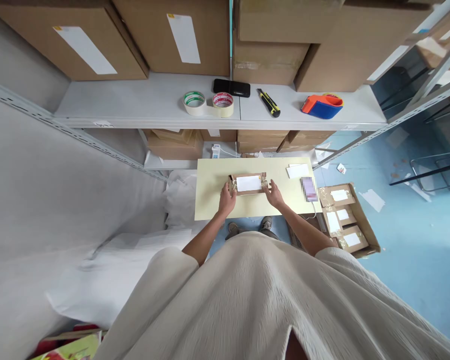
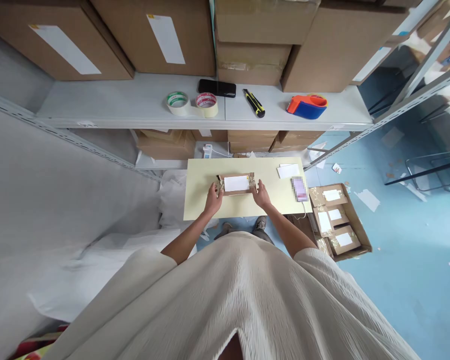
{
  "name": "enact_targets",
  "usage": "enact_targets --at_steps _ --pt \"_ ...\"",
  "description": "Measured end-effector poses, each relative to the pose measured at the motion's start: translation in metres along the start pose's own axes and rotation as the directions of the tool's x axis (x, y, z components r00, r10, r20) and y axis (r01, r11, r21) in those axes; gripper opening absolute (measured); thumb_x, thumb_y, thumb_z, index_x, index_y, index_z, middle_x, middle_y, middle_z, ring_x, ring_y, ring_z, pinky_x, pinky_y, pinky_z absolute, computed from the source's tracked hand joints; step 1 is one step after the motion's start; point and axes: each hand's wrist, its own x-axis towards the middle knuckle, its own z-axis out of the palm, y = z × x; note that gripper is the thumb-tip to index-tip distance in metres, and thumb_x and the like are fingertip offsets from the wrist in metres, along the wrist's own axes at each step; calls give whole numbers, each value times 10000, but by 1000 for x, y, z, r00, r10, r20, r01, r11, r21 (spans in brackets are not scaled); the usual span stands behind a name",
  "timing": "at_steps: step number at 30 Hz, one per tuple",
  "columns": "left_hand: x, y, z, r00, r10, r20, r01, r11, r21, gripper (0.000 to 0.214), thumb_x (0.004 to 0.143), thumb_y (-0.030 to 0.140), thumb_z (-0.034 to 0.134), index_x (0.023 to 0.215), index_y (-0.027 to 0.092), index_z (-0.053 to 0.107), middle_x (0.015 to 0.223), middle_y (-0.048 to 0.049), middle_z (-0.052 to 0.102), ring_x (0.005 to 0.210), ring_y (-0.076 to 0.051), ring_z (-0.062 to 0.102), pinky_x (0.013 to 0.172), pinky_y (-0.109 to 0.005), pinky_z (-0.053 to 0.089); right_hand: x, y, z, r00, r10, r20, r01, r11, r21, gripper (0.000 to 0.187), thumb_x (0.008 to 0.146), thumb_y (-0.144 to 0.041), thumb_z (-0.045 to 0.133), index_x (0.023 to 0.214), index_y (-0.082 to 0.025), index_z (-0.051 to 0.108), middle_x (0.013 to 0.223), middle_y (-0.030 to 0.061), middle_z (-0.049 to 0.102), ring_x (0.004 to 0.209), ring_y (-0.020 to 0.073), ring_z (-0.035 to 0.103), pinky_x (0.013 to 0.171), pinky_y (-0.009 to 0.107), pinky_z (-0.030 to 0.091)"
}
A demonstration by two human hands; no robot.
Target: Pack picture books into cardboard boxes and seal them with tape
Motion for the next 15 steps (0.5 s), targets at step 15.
enact_targets --at_steps 15 --pt "-8 76 39 981 193 -9 -192 979 65 626 1146 389 430 1733 188 512 1531 -205 684 1451 -355 635 1259 -487 510 -45 40 -67 971 176 -160 -131 956 262 482 1089 -643 427 906 -268 669 960 123 804 931 297 726 781 328 497"
